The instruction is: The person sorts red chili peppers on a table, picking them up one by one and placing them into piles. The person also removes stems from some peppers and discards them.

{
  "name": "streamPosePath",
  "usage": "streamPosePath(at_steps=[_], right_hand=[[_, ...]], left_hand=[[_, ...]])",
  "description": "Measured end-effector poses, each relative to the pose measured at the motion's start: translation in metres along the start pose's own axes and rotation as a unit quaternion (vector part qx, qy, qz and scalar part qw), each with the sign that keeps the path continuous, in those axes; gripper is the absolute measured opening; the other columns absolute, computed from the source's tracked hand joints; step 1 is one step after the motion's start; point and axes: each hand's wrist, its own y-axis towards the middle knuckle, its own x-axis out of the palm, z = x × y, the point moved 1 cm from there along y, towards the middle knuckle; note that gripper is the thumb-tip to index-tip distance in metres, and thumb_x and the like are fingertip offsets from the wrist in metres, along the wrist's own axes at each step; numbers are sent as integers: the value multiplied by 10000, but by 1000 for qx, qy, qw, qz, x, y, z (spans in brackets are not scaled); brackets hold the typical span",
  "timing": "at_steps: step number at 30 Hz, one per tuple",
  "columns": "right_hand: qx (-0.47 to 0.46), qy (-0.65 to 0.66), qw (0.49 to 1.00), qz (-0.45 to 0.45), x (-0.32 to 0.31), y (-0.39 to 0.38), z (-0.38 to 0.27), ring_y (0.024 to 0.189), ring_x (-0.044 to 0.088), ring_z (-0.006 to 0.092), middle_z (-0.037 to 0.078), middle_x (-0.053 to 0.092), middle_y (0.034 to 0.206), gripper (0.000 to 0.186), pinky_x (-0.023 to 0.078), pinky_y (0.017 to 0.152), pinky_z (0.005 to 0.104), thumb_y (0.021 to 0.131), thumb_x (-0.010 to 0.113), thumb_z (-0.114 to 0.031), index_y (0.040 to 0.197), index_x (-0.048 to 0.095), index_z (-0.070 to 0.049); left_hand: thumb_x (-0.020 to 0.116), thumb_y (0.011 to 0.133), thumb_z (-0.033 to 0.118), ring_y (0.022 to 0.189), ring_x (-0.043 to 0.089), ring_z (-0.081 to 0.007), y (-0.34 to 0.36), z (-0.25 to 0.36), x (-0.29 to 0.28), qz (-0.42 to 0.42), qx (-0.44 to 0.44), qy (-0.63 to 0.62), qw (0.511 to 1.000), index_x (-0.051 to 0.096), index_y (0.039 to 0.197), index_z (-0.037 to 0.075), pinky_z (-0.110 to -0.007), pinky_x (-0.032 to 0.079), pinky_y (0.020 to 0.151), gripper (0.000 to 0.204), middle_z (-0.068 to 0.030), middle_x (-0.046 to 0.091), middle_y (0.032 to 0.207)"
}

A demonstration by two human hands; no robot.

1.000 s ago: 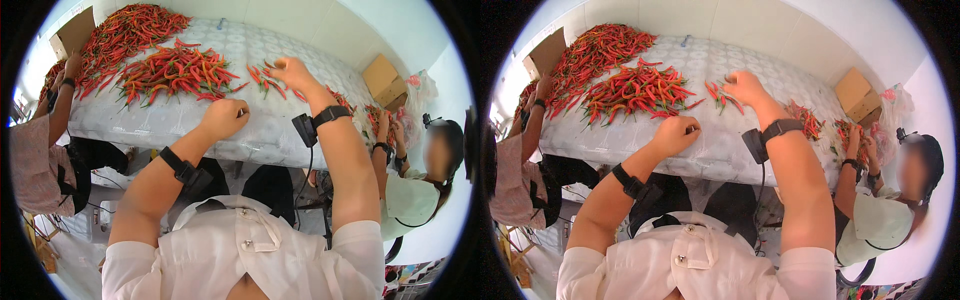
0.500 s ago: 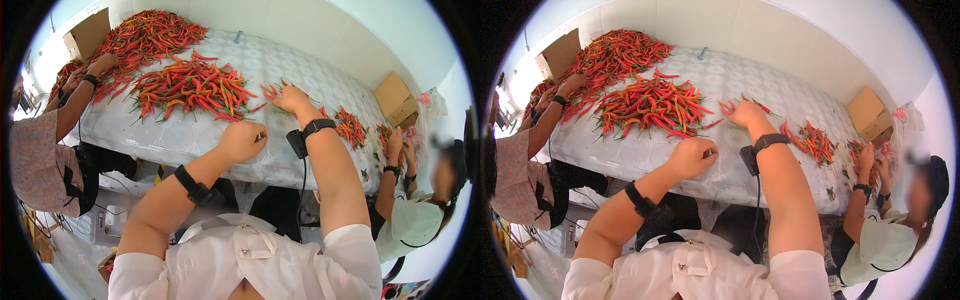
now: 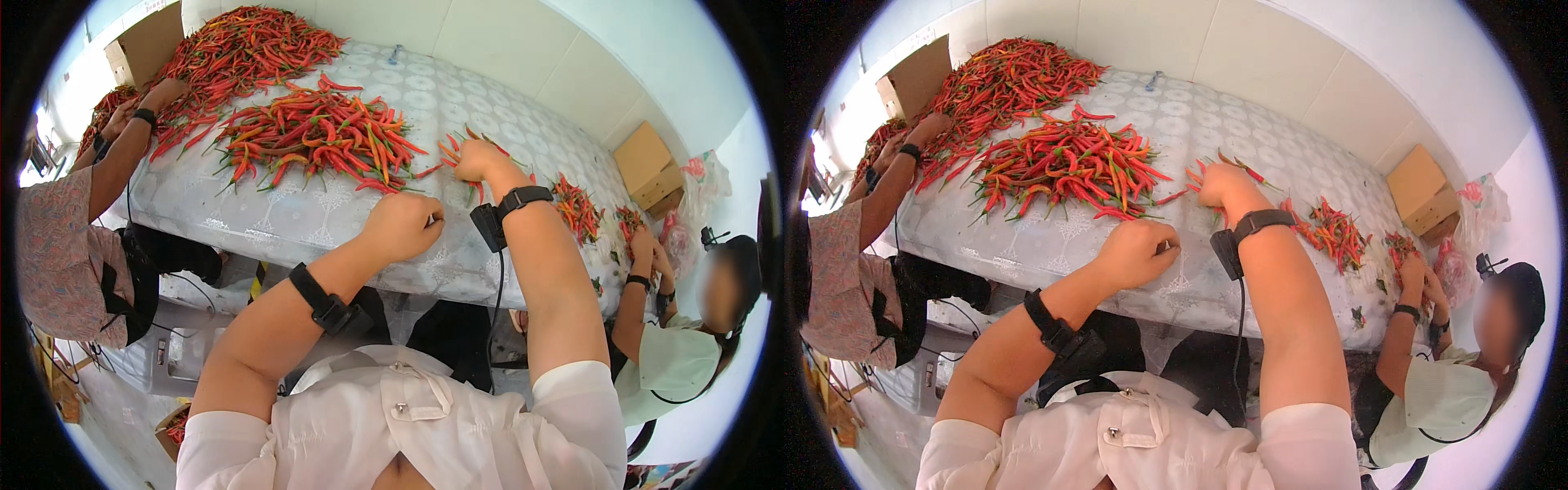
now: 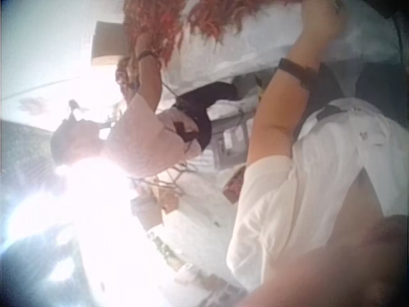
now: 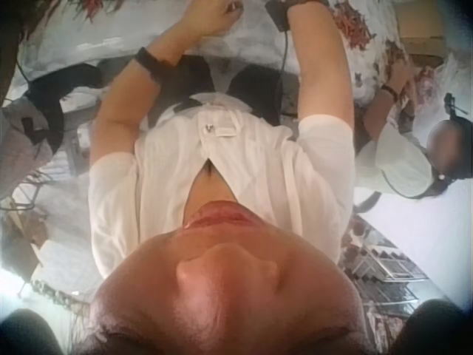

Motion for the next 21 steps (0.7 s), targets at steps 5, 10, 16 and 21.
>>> streamPosePath(at_steps=[5, 10, 16, 21], right_hand=[[-15, -92, 996, -13, 6, 4, -9, 955, 674, 315, 182, 683, 1064, 323, 539, 803, 402, 729, 599, -120, 1014, 705, -13], [-10, -69, 997, -11, 8, -1, -8, 940, 679, 314, 174, 690, 1046, 300, 539, 793, 405, 770, 572, -121, 1020, 709, -28], [-40, -8, 998, -51, -14, 3, -2, 787, 687, 307, 176, 701, 928, 264, 537, 710, 403, 796, 555, -144, 963, 693, 7], [-178, 407, 875, 190, -65, -9, -35, 737, 684, 254, 176, 683, 885, 439, 533, 665, 369, 845, 573, -181, 1218, 506, 40]], left_hand=[[649, 767, 171, 698, 643, -303, -1, -2, 1, 9, 11, 1, 1000, 674, 810, 52, -413, 500, 632, 129, -127, 650, 720], [651, 764, 170, 696, 645, -300, -1, 0, -1, 16, 17, 2, 1000, 675, 811, 55, -409, 502, 633, 127, -125, 651, 720], [654, 761, 172, 698, 647, -295, 0, 2, 0, 6, 10, 2, 1000, 672, 815, 56, -405, 505, 635, 128, -124, 652, 728], [658, 761, 162, 700, 646, -293, -1, -2, -1, 2, 2, 3, 1000, 665, 809, 50, -401, 505, 636, 122, -125, 650, 739]])
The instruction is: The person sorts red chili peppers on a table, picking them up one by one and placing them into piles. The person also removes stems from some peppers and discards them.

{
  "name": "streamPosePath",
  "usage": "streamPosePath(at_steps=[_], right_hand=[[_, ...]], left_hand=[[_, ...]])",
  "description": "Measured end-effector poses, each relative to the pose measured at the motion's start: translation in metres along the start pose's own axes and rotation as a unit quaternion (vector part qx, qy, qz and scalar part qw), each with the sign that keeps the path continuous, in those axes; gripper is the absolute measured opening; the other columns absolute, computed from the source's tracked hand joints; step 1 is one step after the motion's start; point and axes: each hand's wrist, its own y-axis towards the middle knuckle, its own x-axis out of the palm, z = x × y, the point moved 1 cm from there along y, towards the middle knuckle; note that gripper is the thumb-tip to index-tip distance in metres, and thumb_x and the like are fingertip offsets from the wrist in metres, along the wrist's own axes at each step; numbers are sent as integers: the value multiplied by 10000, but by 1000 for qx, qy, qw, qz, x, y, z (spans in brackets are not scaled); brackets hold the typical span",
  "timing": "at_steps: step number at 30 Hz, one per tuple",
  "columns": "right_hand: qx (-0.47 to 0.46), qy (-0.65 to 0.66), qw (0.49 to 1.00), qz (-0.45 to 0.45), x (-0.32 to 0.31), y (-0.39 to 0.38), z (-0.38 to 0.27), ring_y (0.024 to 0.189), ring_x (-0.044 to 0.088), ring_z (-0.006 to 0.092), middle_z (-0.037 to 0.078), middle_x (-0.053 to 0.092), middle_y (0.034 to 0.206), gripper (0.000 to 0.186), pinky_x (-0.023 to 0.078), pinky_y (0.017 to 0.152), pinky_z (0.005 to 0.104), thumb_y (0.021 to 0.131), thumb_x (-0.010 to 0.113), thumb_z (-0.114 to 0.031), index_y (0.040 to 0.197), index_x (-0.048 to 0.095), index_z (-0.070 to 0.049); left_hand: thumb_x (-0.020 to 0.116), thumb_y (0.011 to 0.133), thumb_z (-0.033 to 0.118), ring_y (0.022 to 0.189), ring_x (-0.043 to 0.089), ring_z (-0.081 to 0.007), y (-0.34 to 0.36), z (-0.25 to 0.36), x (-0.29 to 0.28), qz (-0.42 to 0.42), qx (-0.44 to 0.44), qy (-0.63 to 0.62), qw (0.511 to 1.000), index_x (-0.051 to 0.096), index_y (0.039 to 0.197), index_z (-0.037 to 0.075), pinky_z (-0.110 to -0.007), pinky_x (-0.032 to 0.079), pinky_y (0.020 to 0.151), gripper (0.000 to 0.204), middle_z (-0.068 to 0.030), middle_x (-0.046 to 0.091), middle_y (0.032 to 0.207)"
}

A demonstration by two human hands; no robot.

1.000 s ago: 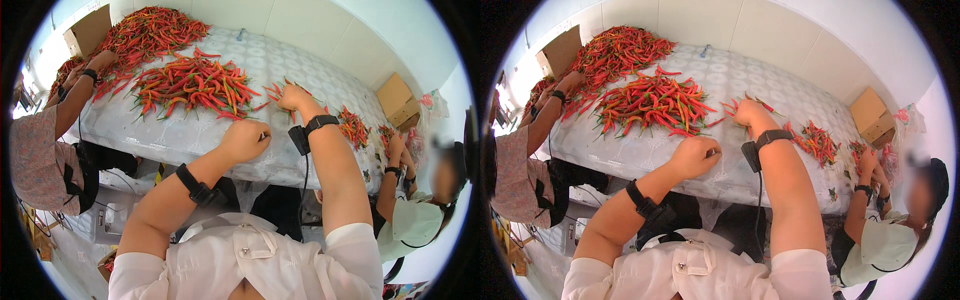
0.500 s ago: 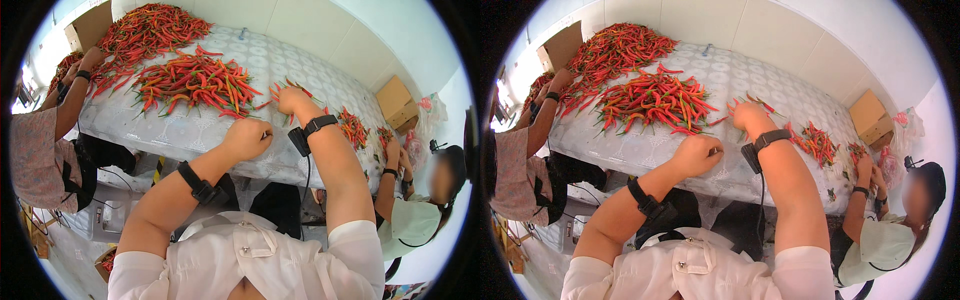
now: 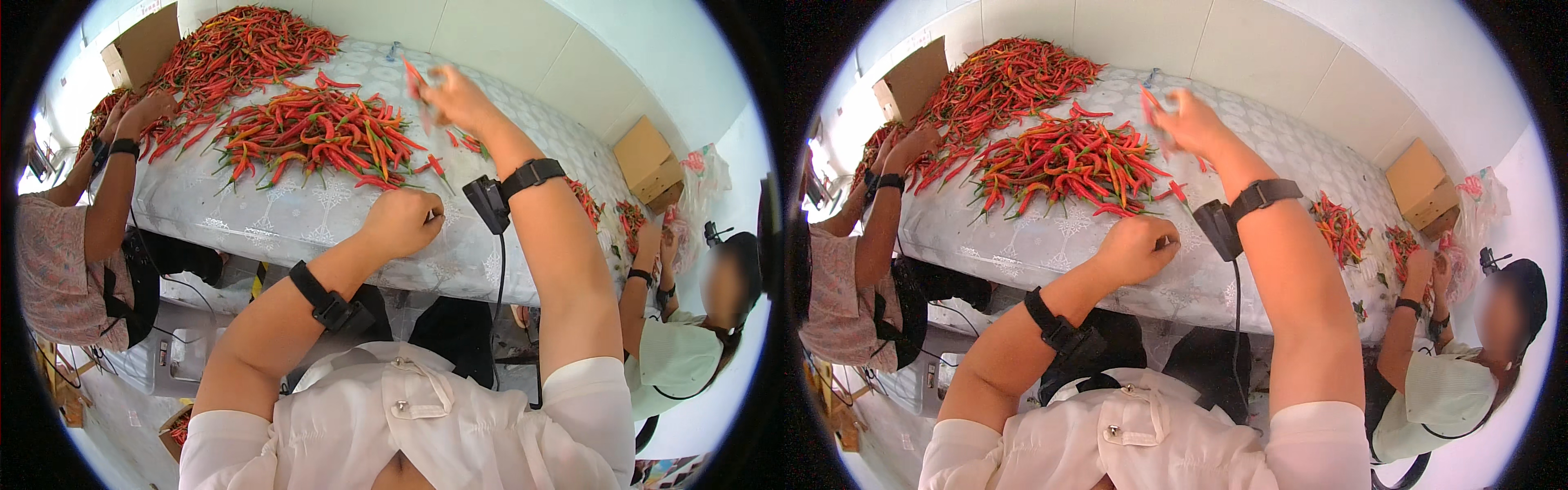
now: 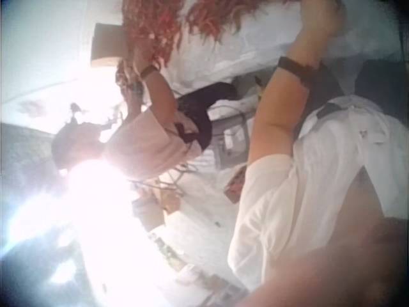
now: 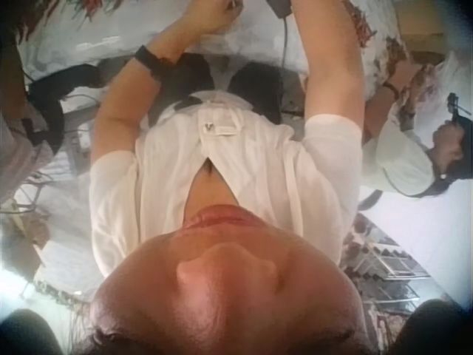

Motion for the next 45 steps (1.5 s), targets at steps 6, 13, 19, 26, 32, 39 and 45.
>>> streamPosePath(at_steps=[6, 13, 19, 26, 32, 39, 45], right_hand=[[-63, 109, 984, 123, -10, -12, 10, 780, 680, 204, 172, 667, 1030, 531, 538, 704, 329, 832, 628, -203, 1287, 469, 19], [58, -249, 960, 112, -50, -32, 136, 1075, 622, 303, 184, 612, 1228, 557, 497, 892, 386, 806, 656, -245, 1299, 516, -27], [182, -266, 947, -14, -57, -44, 145, 1194, 549, 315, 196, 568, 1292, 684, 451, 981, 390, 749, 709, -286, 1345, 490, -29], [116, -270, 956, 16, -42, -32, 173, 1185, 555, 321, 202, 574, 1279, 760, 446, 998, 374, 681, 732, -239, 1388, 476, -131], [152, -215, 960, -93, -36, -7, 164, 1132, 587, 297, 166, 629, 1189, 587, 462, 943, 367, 689, 681, -113, 1267, 584, -92], [97, -321, 940, -68, -27, -5, 167, 934, 648, 303, 144, 687, 980, 320, 506, 789, 378, 705, 688, -95, 1025, 682, -84], [145, -233, 959, -72, -32, -22, 139, 826, 652, 273, 152, 692, 896, 250, 498, 718, 363, 715, 681, -90, 963, 694, -59]], left_hand=[[658, 765, 153, 702, 642, -295, 0, -2, 3, 7, 12, -11, 1000, 661, 810, 44, -398, 502, 636, 118, -125, 647, 744], [649, 772, 159, 704, 638, -296, 4, -1, 4, -16, 4, -2, 1000, 660, 806, 45, -400, 497, 633, 120, -124, 649, 747], [651, 771, 161, 690, 629, -298, 1, 2, 0, -17, 15, 3, 1000, 653, 803, 51, -414, 490, 630, 115, -115, 642, 725], [654, 769, 165, 687, 631, -299, 2, 4, 0, -25, 12, -3, 1000, 657, 812, 60, -415, 493, 630, 113, -113, 642, 714], [656, 766, 166, 682, 636, -299, 3, 4, -2, -30, 3, -7, 1000, 663, 820, 68, -418, 494, 628, 112, -112, 649, 715], [657, 759, 163, 680, 634, -302, 3, 3, -1, -22, 11, -7, 1000, 662, 807, 66, -422, 493, 622, 108, -112, 645, 705], [656, 755, 160, 677, 635, -302, 2, 2, 0, -7, 20, 0, 1000, 661, 799, 68, -416, 495, 615, 102, -112, 644, 706]])
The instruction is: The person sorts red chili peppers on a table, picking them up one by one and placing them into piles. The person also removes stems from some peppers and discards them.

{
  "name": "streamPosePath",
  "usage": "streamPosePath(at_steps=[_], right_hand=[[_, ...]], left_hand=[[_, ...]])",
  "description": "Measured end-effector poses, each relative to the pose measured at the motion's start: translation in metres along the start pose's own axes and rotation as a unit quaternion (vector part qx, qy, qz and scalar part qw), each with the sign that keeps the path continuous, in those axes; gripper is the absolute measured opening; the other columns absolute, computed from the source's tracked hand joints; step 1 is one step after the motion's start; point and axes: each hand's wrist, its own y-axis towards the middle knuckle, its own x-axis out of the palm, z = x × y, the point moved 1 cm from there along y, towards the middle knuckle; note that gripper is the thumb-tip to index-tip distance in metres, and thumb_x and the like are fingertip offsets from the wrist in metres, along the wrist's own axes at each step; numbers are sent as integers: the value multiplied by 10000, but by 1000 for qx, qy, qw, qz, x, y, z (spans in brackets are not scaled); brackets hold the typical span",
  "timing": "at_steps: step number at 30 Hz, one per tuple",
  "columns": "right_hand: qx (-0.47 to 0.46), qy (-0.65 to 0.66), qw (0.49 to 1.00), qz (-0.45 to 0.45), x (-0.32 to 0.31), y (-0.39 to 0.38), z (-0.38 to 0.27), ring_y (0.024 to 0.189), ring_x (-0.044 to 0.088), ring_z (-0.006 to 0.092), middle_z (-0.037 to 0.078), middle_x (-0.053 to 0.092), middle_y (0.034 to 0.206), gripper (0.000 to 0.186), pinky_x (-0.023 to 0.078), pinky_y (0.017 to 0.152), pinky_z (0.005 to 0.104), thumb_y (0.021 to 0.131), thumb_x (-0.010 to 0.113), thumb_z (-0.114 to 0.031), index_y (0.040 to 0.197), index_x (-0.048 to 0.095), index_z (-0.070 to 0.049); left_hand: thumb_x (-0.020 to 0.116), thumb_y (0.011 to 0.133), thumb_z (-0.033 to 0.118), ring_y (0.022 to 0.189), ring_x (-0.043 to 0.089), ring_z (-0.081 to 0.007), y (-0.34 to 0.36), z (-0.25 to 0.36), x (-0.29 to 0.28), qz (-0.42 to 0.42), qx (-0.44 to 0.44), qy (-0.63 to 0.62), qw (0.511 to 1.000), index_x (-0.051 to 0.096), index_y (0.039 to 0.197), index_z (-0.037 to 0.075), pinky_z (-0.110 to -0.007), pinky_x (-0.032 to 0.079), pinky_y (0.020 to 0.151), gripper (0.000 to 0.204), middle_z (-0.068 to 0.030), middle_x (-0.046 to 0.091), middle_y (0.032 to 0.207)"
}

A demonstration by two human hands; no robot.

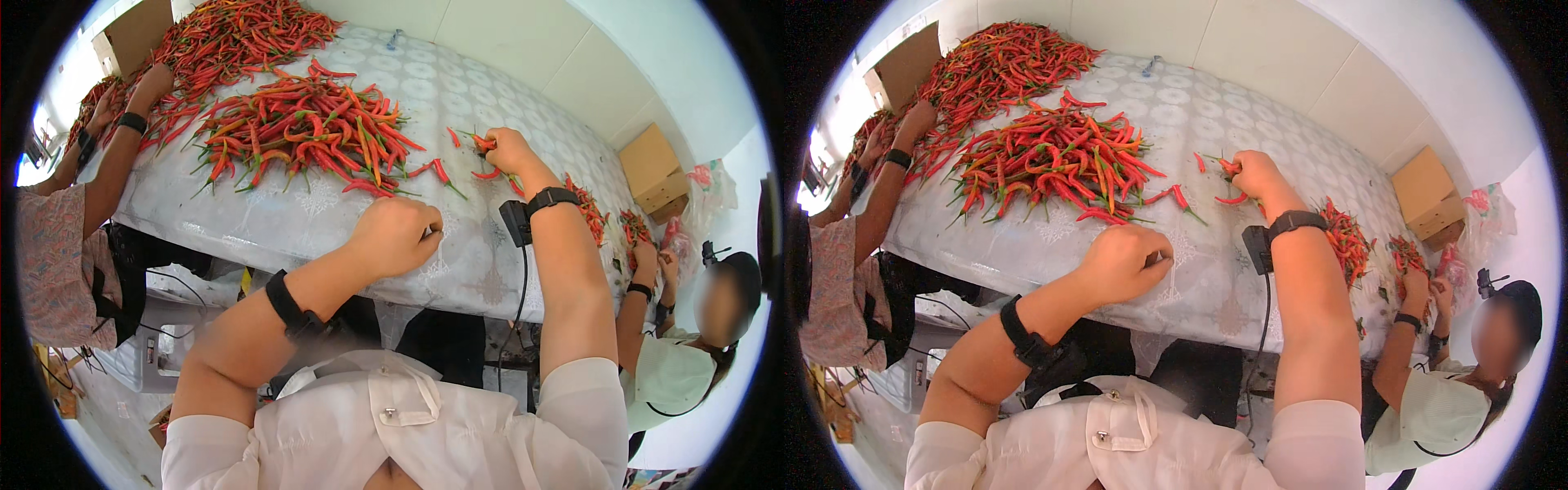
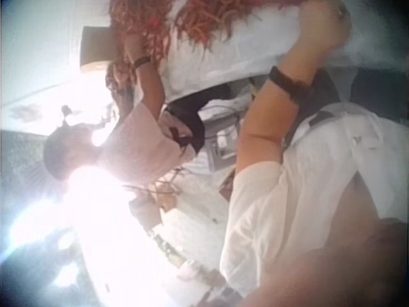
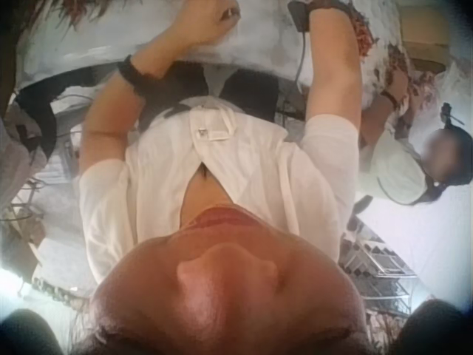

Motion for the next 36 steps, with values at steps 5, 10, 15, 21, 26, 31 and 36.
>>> streamPosePath(at_steps=[5, 10, 15, 21, 26, 31, 36], right_hand=[[16, 44, 999, -23, -17, -2, -4, 716, 600, 203, 114, 656, 796, 236, 470, 655, 345, 736, 649, -76, 962, 694, -25], [-90, 421, 902, -30, -48, -2, -68, 788, 578, 132, 63, 624, 861, 357, 489, 716, 308, 818, 643, -118, 1154, 618, 0], [-141, 444, 879, 106, -58, -7, -89, 1094, 579, 253, 147, 578, 1245, 482, 484, 897, 354, 822, 629, -95, 1287, 534, -12], [-211, -103, 970, 63, 8, 2, -23, 1207, 527, 343, 158, 519, 1365, 655, 461, 966, 382, 702, 631, 63, 1323, 536, -125], [-133, -117, 984, -32, 10, -15, -35, 1135, 567, 330, 159, 601, 1236, 555, 470, 930, 396, 716, 618, 90, 1235, 606, -107], [-117, -202, 972, -35, 10, -13, -22, 945, 626, 324, 139, 670, 989, 251, 499, 784, 421, 731, 664, -12, 976, 657, -63], [-39, -196, 978, -50, 4, -30, -22, 904, 641, 317, 133, 682, 950, 219, 508, 757, 411, 726, 673, -56, 945, 666, -69]], left_hand=[[656, 751, 160, 679, 639, -300, 1, 2, 2, 2, 3, -4, 1000, 661, 797, 67, -413, 497, 612, 104, -114, 647, 715], [652, 749, 151, 676, 641, -300, -1, -1, 1, 2, 2, -7, 1000, 663, 805, 59, -405, 501, 610, 108, -119, 649, 718], [639, 757, 166, 709, 646, -312, -1, 1, 0, -3, -8, -9, 1000, 673, 797, 61, -416, 510, 652, 118, -120, 663, 735], [638, 768, 186, 731, 648, -315, 1, 1, 0, -16, -23, -5, 1000, 675, 792, 65, -424, 514, 676, 129, -119, 672, 749], [650, 764, 156, 673, 640, -302, -1, -1, 0, 7, -4, -2, 1000, 668, 807, 61, -412, 502, 619, 105, -116, 652, 702], [653, 762, 152, 661, 635, -299, -2, -2, 2, 13, -5, -10, 1000, 668, 809, 57, -409, 498, 614, 107, -118, 648, 697], [655, 764, 154, 664, 639, -292, -2, -2, 3, 6, -9, -7, 1000, 672, 820, 55, -399, 499, 612, 115, -119, 652, 706]])
